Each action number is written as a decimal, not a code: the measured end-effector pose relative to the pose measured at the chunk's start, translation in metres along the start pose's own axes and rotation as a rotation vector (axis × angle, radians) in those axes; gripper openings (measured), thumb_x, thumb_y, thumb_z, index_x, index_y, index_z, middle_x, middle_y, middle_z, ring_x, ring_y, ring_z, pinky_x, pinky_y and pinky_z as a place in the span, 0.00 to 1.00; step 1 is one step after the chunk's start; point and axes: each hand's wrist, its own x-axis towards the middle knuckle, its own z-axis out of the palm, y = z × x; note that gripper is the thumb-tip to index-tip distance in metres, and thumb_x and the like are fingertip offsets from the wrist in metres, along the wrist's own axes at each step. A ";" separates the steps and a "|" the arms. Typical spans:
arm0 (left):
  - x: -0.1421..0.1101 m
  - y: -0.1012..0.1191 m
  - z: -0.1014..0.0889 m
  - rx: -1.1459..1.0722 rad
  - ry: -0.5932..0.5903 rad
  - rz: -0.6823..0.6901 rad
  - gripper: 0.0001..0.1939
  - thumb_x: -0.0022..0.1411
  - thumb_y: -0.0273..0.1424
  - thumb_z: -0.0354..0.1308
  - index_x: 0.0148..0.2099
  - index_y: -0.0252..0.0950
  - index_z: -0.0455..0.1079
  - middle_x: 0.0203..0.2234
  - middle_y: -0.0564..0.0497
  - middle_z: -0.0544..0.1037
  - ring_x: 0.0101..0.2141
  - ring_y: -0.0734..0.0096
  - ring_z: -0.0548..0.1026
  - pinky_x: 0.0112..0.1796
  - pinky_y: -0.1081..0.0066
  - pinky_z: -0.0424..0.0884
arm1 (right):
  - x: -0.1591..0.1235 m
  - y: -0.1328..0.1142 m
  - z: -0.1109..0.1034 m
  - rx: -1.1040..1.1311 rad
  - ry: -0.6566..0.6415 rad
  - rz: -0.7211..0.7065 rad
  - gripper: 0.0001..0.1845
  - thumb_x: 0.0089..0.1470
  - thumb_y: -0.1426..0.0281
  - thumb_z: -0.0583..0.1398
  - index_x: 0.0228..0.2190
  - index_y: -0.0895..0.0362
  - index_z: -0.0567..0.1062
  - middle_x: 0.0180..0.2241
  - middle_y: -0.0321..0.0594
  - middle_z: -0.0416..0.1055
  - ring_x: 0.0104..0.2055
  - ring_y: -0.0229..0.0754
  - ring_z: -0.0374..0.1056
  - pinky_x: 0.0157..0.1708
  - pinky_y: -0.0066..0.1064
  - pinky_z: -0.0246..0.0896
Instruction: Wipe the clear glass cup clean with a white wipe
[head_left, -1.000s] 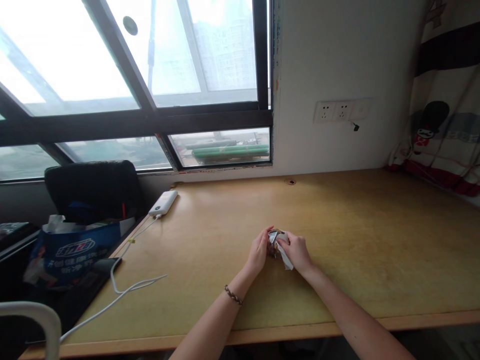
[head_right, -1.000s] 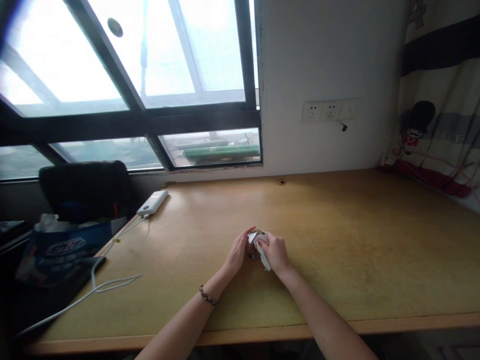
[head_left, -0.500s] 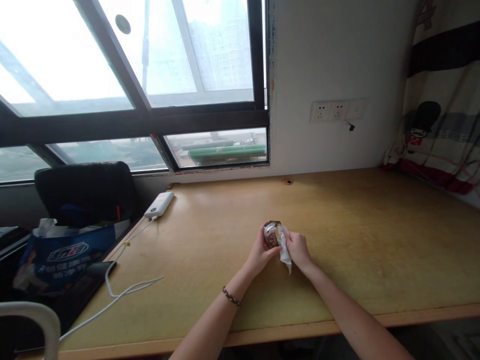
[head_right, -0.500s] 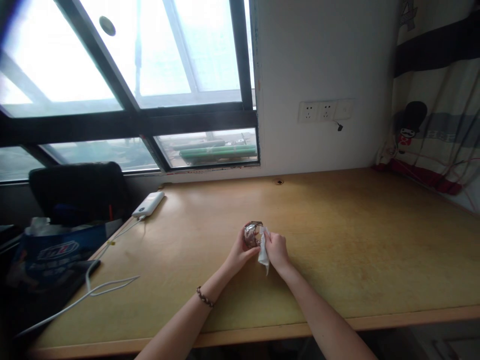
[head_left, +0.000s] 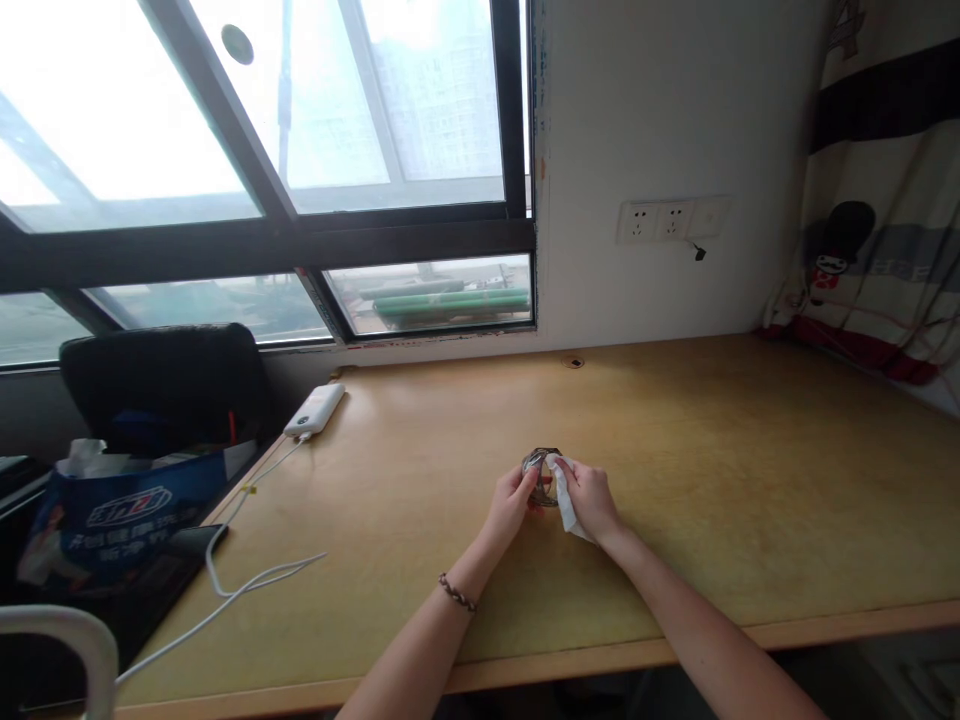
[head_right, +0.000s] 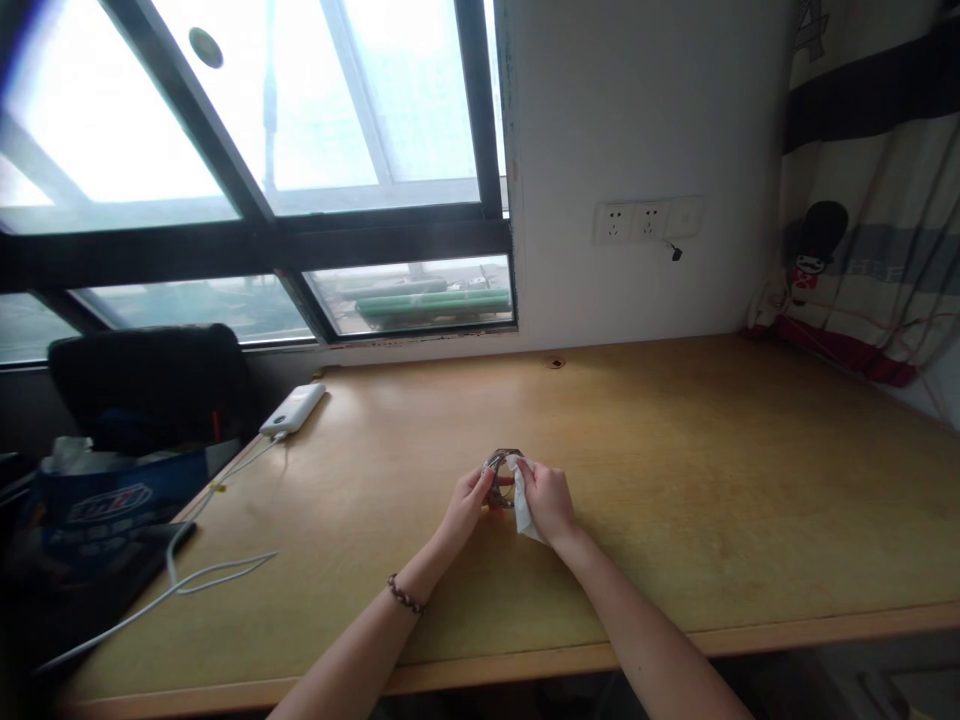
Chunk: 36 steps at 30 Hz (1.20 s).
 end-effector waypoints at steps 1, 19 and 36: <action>0.000 0.002 0.000 -0.015 0.017 -0.025 0.29 0.52 0.50 0.49 0.42 0.28 0.66 0.29 0.44 0.75 0.16 0.77 0.68 0.17 0.75 0.64 | 0.000 -0.001 0.000 0.003 -0.007 -0.005 0.26 0.55 0.56 0.46 0.18 0.59 0.70 0.14 0.36 0.66 0.16 0.34 0.59 0.18 0.24 0.46; -0.004 -0.001 0.004 0.220 -0.029 0.162 0.26 0.47 0.40 0.60 0.45 0.32 0.62 0.35 0.45 0.73 0.29 0.70 0.72 0.30 0.71 0.69 | 0.000 0.005 0.003 -0.096 -0.006 0.067 0.29 0.55 0.55 0.44 0.16 0.58 0.71 0.15 0.40 0.68 0.17 0.37 0.61 0.19 0.25 0.47; -0.005 0.009 -0.006 -0.181 -0.175 -0.120 0.22 0.51 0.40 0.50 0.45 0.31 0.58 0.22 0.48 0.74 0.11 0.77 0.67 0.12 0.78 0.61 | -0.002 -0.005 -0.009 0.022 0.037 -0.022 0.26 0.54 0.54 0.46 0.19 0.59 0.69 0.15 0.37 0.65 0.18 0.35 0.58 0.20 0.24 0.48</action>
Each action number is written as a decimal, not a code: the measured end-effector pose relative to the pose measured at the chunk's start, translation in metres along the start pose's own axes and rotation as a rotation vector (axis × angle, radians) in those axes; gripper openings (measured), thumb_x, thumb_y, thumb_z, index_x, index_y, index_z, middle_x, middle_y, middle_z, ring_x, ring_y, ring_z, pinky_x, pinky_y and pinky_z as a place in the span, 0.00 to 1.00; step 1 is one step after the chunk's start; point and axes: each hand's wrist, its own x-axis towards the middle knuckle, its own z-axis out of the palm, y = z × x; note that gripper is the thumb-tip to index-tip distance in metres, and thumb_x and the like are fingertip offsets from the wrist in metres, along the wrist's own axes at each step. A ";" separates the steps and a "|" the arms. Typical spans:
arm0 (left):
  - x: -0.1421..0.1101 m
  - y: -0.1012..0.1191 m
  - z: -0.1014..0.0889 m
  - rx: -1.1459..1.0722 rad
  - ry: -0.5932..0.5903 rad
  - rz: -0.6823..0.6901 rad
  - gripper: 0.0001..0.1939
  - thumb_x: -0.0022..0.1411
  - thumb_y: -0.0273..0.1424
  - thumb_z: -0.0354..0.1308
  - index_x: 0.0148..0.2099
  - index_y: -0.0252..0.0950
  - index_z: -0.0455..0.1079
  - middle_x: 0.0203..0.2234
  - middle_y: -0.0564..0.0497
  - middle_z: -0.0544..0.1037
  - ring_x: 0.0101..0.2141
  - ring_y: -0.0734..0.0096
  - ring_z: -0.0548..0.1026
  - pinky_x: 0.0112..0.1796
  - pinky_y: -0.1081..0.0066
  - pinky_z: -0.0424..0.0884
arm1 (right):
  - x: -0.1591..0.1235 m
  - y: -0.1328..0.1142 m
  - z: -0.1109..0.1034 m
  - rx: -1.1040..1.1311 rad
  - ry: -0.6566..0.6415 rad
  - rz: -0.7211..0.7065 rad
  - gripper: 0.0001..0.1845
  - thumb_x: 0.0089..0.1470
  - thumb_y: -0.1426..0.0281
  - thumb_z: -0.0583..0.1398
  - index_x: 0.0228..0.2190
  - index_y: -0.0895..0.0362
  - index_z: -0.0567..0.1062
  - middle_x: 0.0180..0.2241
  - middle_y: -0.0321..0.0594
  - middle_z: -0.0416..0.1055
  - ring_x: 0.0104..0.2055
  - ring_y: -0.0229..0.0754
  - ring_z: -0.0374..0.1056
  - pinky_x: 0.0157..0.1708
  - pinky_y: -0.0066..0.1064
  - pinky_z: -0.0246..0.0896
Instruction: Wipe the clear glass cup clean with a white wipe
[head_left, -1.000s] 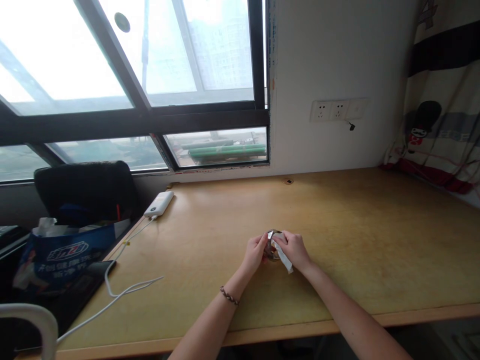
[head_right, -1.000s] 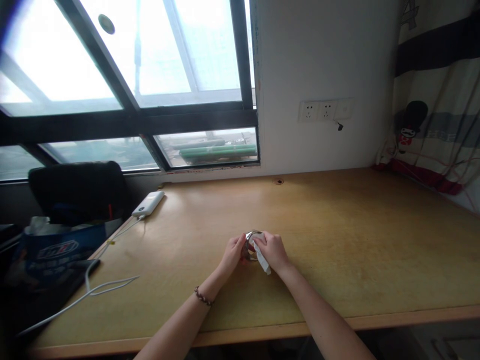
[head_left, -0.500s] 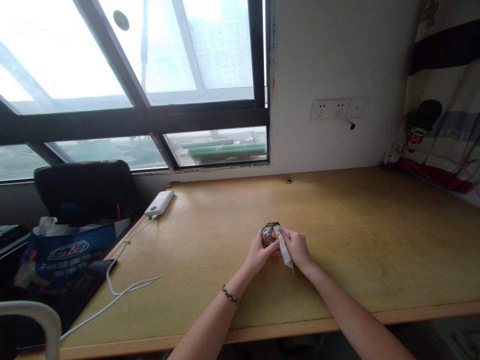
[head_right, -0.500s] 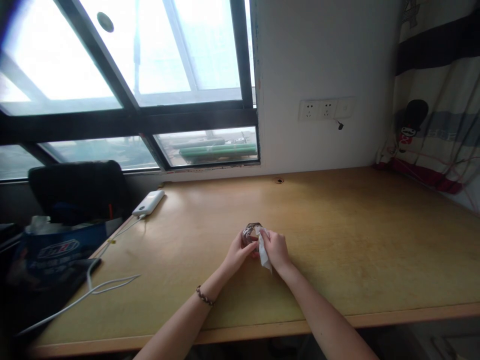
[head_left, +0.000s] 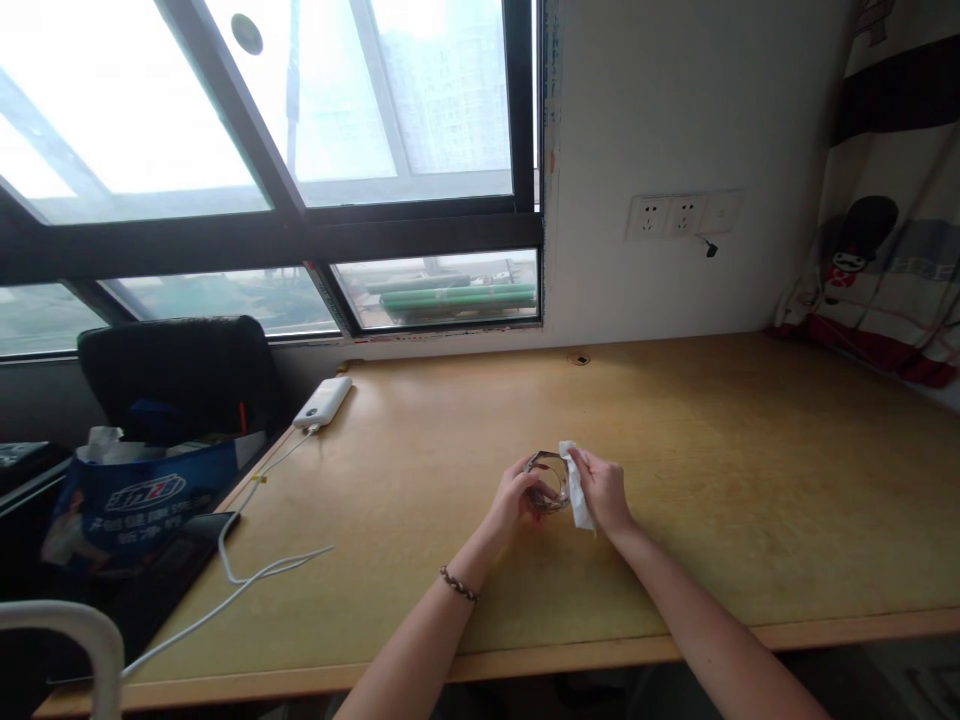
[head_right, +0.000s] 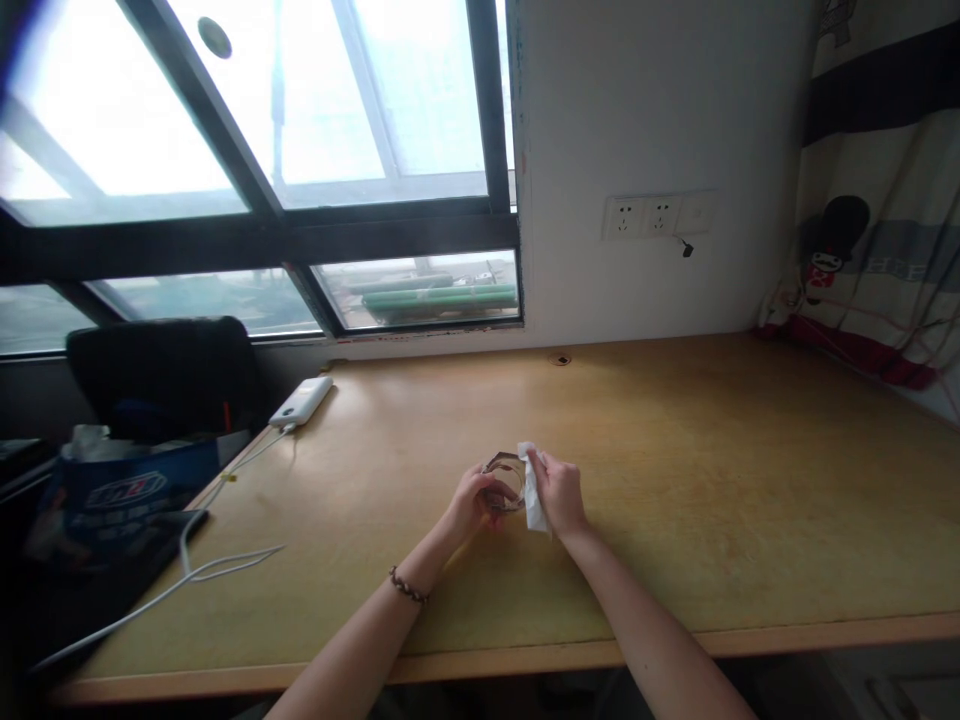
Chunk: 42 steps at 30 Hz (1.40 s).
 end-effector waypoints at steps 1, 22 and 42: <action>0.001 0.001 0.002 -0.048 -0.002 0.017 0.24 0.50 0.39 0.52 0.47 0.31 0.57 0.25 0.46 0.75 0.14 0.75 0.69 0.14 0.76 0.64 | 0.002 0.002 0.000 0.059 0.029 0.051 0.27 0.54 0.53 0.46 0.19 0.59 0.70 0.15 0.36 0.65 0.17 0.34 0.58 0.19 0.24 0.48; -0.003 -0.001 0.004 0.663 0.062 0.622 0.29 0.48 0.19 0.52 0.54 0.41 0.60 0.54 0.46 0.61 0.53 0.61 0.61 0.50 0.60 0.60 | 0.005 -0.006 0.011 0.813 -0.183 0.356 0.30 0.51 0.49 0.47 0.41 0.60 0.69 0.41 0.47 0.71 0.41 0.46 0.68 0.40 0.35 0.62; 0.006 -0.013 0.007 0.301 0.161 0.153 0.28 0.51 0.41 0.56 0.53 0.36 0.59 0.31 0.49 0.70 0.22 0.75 0.69 0.27 0.70 0.67 | 0.010 0.020 0.027 1.018 0.134 0.468 0.21 0.46 0.53 0.56 0.32 0.58 0.70 0.28 0.40 0.73 0.28 0.42 0.70 0.29 0.31 0.65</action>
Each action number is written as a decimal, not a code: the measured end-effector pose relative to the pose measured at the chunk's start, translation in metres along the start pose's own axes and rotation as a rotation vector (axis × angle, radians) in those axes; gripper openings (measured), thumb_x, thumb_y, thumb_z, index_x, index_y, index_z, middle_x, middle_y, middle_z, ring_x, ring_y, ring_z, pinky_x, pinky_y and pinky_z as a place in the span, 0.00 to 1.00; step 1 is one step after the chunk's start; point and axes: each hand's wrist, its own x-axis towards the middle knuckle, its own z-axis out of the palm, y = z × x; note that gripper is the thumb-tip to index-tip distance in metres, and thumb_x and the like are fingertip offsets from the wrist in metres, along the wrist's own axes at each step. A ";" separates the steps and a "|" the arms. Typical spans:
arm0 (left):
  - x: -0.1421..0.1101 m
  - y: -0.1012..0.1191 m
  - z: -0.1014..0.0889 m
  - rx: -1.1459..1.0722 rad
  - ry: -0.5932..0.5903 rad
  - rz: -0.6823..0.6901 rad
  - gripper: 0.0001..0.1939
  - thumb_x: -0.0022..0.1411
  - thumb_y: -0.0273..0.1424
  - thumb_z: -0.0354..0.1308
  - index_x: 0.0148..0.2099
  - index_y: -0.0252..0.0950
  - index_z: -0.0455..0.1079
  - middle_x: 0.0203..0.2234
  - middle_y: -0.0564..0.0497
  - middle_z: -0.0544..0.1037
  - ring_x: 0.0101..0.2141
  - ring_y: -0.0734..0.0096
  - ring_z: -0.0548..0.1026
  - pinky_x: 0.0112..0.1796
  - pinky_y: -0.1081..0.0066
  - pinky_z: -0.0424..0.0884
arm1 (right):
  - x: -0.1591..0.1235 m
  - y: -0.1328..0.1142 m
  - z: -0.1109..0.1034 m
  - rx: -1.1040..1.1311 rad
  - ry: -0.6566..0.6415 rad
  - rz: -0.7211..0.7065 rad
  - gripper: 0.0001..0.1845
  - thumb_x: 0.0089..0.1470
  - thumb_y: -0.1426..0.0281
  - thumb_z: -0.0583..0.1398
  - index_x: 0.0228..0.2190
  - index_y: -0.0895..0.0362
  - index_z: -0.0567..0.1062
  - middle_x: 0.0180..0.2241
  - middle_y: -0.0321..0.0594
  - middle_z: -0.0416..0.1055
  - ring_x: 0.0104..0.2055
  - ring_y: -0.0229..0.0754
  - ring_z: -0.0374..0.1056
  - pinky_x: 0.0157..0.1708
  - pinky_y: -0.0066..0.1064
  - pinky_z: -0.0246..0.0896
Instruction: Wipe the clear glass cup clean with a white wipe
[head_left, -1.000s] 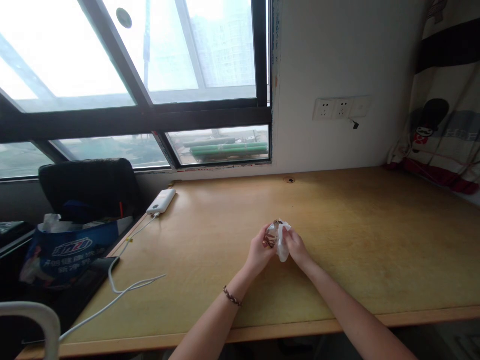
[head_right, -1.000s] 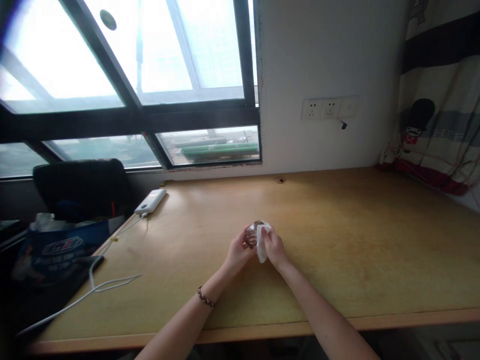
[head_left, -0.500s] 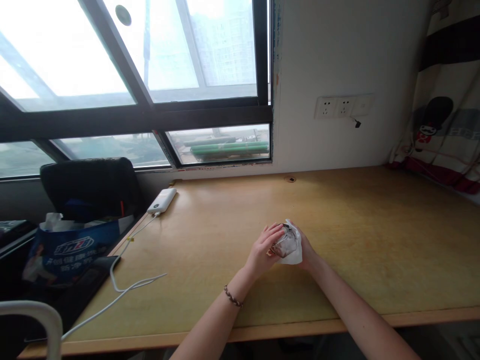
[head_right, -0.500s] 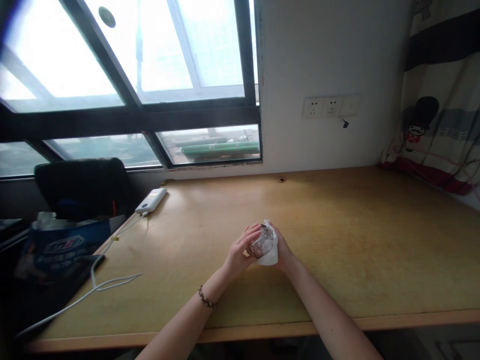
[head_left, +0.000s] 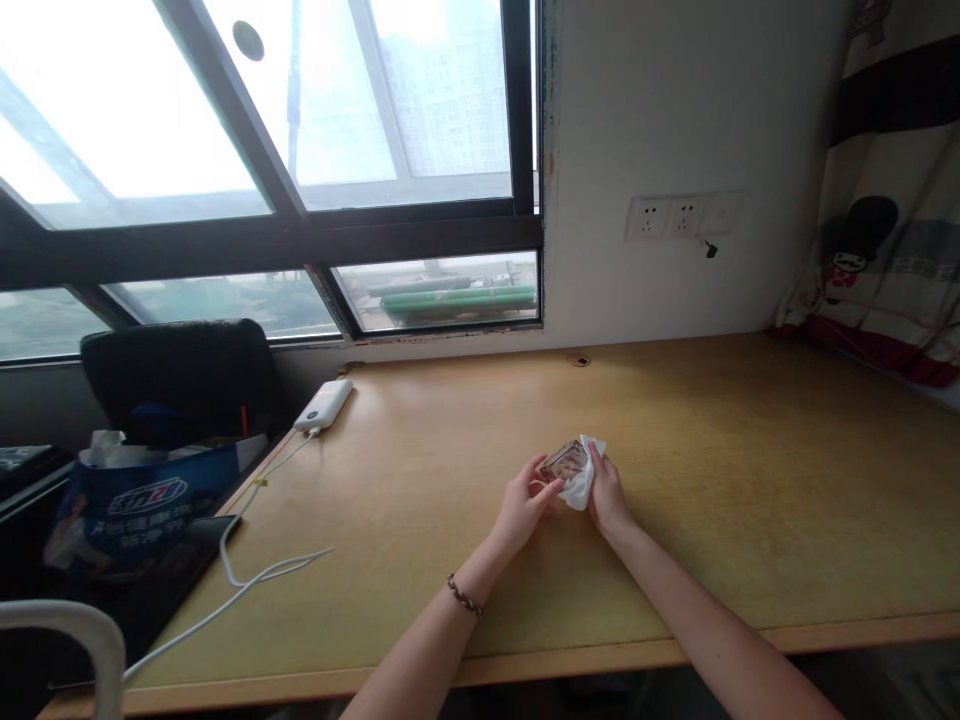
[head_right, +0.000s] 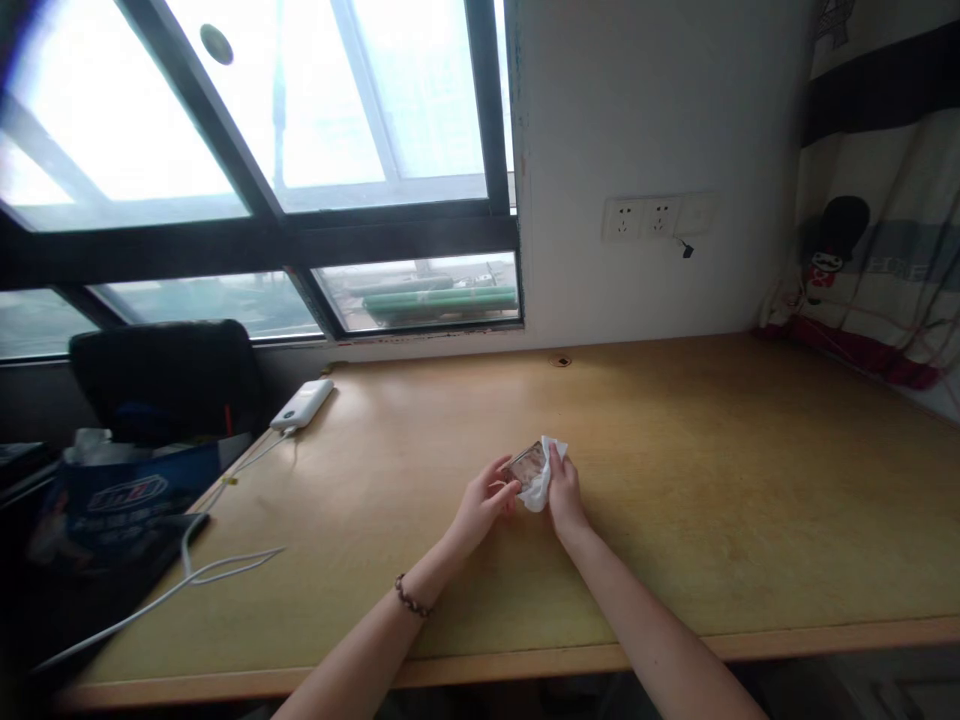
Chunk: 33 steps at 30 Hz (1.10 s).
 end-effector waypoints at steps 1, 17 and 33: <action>0.001 -0.001 0.001 -0.117 0.001 -0.046 0.28 0.50 0.41 0.57 0.52 0.34 0.59 0.29 0.49 0.71 0.22 0.74 0.70 0.27 0.70 0.68 | 0.002 0.002 -0.001 -0.008 0.030 -0.022 0.21 0.45 0.53 0.56 0.33 0.58 0.70 0.28 0.40 0.73 0.28 0.42 0.69 0.28 0.30 0.64; 0.002 0.006 0.002 -0.712 0.091 -0.157 0.23 0.42 0.27 0.65 0.43 0.35 0.64 0.37 0.47 0.73 0.37 0.68 0.72 0.42 0.65 0.67 | -0.011 -0.018 0.004 -0.399 -0.125 -0.244 0.20 0.46 0.57 0.58 0.37 0.58 0.72 0.35 0.42 0.73 0.35 0.43 0.68 0.35 0.31 0.64; 0.005 0.008 -0.006 -0.583 0.002 0.058 0.27 0.43 0.24 0.63 0.49 0.35 0.64 0.45 0.43 0.70 0.44 0.61 0.69 0.46 0.65 0.62 | -0.014 -0.024 0.008 -0.048 -0.221 0.019 0.25 0.41 0.58 0.62 0.39 0.59 0.74 0.37 0.44 0.74 0.37 0.47 0.70 0.36 0.35 0.65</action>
